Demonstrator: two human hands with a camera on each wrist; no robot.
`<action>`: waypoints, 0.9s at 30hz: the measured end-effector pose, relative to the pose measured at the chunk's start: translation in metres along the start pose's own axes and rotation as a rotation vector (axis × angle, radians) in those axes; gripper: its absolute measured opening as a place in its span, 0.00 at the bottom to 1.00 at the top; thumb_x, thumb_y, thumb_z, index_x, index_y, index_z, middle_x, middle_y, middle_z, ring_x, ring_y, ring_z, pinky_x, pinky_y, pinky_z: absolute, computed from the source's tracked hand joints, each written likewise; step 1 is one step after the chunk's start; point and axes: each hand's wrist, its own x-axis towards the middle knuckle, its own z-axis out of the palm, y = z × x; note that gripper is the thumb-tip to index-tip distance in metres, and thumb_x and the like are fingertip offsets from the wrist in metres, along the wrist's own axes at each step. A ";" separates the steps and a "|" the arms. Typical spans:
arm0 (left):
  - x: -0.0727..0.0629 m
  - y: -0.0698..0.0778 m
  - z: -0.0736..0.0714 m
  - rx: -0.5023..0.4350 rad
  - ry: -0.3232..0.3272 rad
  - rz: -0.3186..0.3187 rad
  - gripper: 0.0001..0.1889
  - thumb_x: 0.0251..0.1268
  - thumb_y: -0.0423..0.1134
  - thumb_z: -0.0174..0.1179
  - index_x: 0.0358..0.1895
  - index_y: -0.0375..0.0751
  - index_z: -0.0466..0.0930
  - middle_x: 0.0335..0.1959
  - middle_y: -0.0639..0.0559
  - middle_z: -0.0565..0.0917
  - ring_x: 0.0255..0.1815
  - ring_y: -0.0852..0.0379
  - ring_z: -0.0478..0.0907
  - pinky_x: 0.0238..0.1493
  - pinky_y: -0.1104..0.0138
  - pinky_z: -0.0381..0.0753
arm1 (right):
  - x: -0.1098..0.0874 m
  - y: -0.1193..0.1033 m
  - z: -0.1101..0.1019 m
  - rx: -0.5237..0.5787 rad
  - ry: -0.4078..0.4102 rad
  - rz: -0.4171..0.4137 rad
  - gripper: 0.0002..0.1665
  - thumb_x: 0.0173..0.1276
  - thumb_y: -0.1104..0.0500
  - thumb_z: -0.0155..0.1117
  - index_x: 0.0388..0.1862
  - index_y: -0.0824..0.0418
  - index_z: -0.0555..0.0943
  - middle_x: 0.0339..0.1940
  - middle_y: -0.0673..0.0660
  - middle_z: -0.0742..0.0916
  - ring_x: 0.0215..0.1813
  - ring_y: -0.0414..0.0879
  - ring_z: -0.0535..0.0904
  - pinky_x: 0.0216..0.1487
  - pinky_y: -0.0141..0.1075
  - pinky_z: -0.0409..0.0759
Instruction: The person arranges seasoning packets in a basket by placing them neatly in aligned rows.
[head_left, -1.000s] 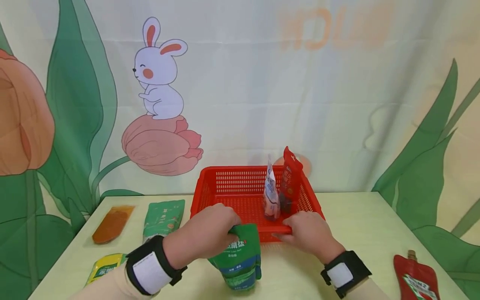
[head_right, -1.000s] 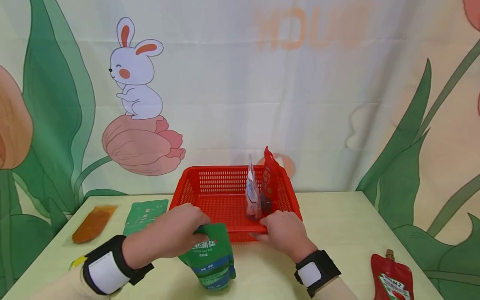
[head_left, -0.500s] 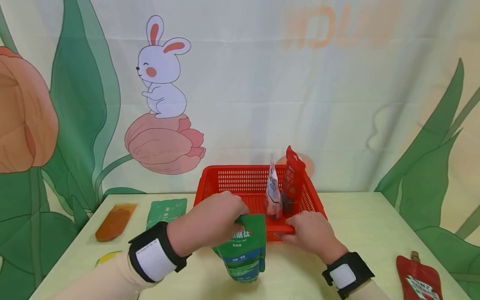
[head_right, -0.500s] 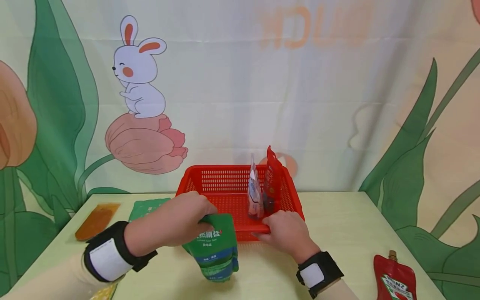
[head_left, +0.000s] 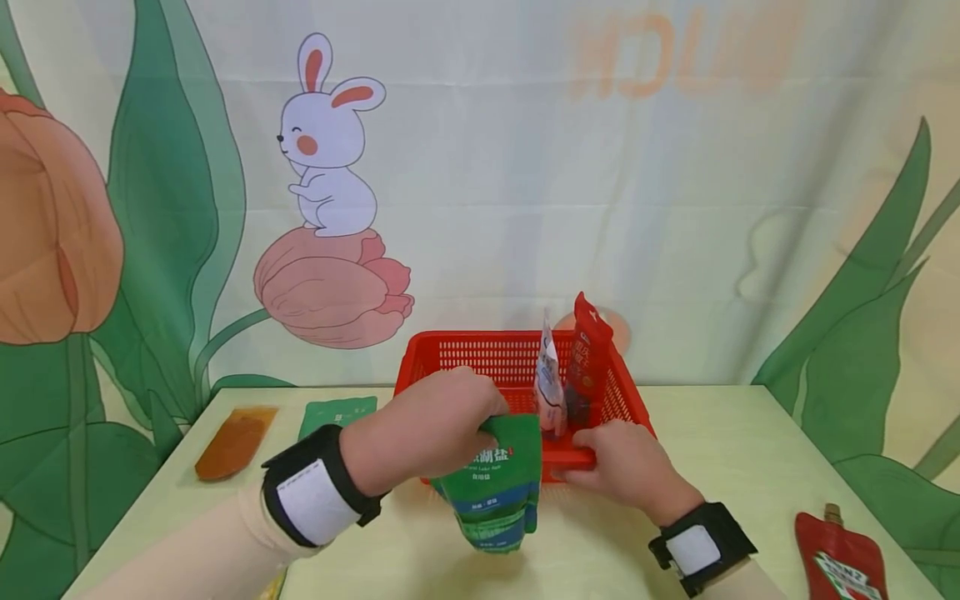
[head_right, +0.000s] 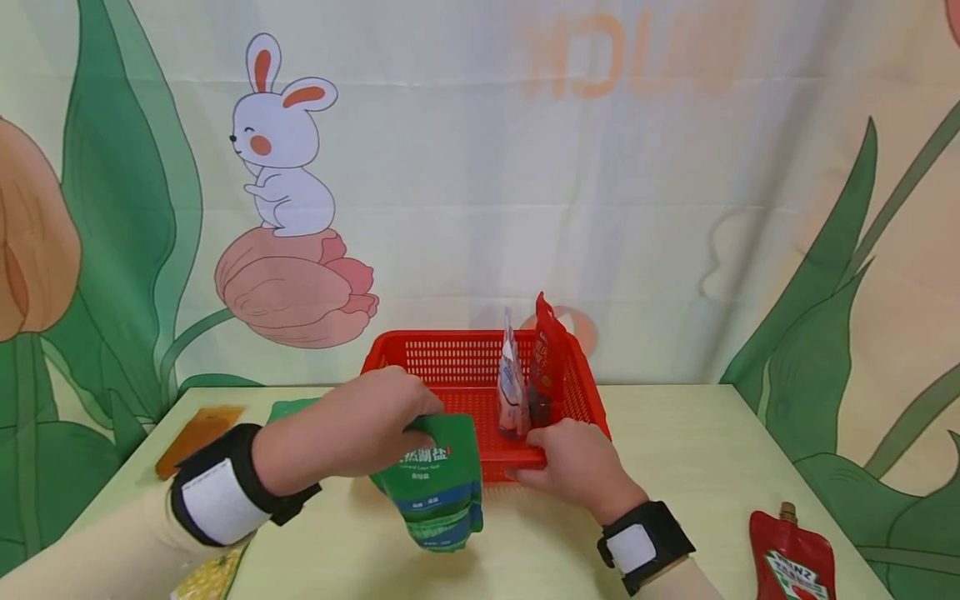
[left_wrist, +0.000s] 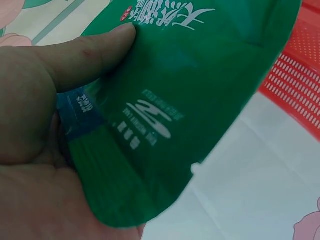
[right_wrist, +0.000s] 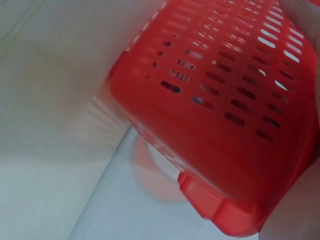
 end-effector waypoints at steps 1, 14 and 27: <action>0.000 0.001 -0.001 0.000 -0.005 -0.002 0.13 0.58 0.38 0.76 0.46 0.42 0.91 0.36 0.52 0.91 0.40 0.55 0.87 0.43 0.58 0.90 | 0.000 0.000 -0.001 0.022 -0.003 -0.003 0.19 0.53 0.41 0.82 0.37 0.51 0.91 0.28 0.42 0.89 0.30 0.35 0.78 0.41 0.35 0.85; 0.002 0.007 -0.009 0.015 -0.022 -0.001 0.16 0.57 0.41 0.77 0.50 0.43 0.90 0.38 0.51 0.91 0.39 0.54 0.87 0.45 0.57 0.90 | -0.015 -0.001 -0.015 0.583 0.050 -0.073 0.22 0.65 0.44 0.74 0.57 0.48 0.87 0.50 0.45 0.91 0.54 0.45 0.84 0.48 0.38 0.88; 0.003 0.011 -0.011 0.020 -0.023 0.022 0.13 0.58 0.40 0.76 0.46 0.43 0.91 0.34 0.53 0.90 0.36 0.57 0.85 0.44 0.60 0.89 | -0.031 -0.045 -0.006 1.036 -0.128 -0.192 0.27 0.72 0.55 0.69 0.69 0.52 0.78 0.61 0.51 0.88 0.60 0.44 0.85 0.62 0.35 0.81</action>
